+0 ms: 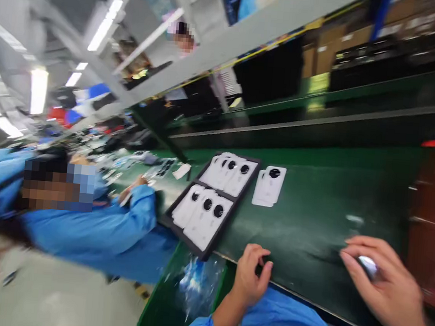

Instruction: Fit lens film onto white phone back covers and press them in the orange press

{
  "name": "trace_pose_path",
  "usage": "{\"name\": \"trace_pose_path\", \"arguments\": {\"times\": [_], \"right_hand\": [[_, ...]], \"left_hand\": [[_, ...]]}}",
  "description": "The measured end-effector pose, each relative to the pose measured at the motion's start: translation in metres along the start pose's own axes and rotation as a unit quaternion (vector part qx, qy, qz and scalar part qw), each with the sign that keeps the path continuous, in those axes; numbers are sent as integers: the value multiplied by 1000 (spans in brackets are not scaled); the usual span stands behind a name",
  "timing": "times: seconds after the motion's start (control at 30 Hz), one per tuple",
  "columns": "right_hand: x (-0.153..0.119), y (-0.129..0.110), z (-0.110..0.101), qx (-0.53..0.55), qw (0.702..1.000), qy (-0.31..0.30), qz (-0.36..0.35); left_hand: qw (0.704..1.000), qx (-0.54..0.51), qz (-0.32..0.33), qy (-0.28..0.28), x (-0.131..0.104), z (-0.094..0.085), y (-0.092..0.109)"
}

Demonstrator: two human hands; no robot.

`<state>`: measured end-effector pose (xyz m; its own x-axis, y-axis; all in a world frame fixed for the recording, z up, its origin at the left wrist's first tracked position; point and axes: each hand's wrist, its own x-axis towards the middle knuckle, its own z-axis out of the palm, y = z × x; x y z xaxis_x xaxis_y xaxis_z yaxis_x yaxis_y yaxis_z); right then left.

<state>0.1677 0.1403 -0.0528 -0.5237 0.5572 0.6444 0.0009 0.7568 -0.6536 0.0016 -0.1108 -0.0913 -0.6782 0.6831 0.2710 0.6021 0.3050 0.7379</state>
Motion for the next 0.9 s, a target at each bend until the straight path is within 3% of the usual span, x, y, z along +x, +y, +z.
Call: {"name": "trace_pose_path", "arguments": {"times": [0.13, 0.23, 0.4, 0.53, 0.63, 0.73, 0.8, 0.9], "right_hand": [[2, -20, -2, -24, 999, 25, 5], [3, -22, 3, -31, 999, 39, 11], [3, -24, 5, -21, 999, 26, 3], [4, -23, 4, -23, 999, 32, 14], [5, -22, 4, -19, 999, 34, 21], [5, -22, 3, -8, 999, 32, 35], [5, -22, 2, 13, 997, 43, 59], [7, -21, 3, 67, 987, 62, 132]], "left_hand": [[997, -1, 9, -75, 49, -3, 21], [993, 36, 16, -113, 108, -11, 30], [986, 150, -44, -57, 219, 5, 21], [975, 185, -117, -37, 263, 24, 9], [977, 171, -120, -36, 266, 19, 8], [987, 128, -93, -32, 248, 7, 14], [994, 75, -71, -36, 218, 4, 23], [995, -27, -50, -78, 150, 12, 40]]}}
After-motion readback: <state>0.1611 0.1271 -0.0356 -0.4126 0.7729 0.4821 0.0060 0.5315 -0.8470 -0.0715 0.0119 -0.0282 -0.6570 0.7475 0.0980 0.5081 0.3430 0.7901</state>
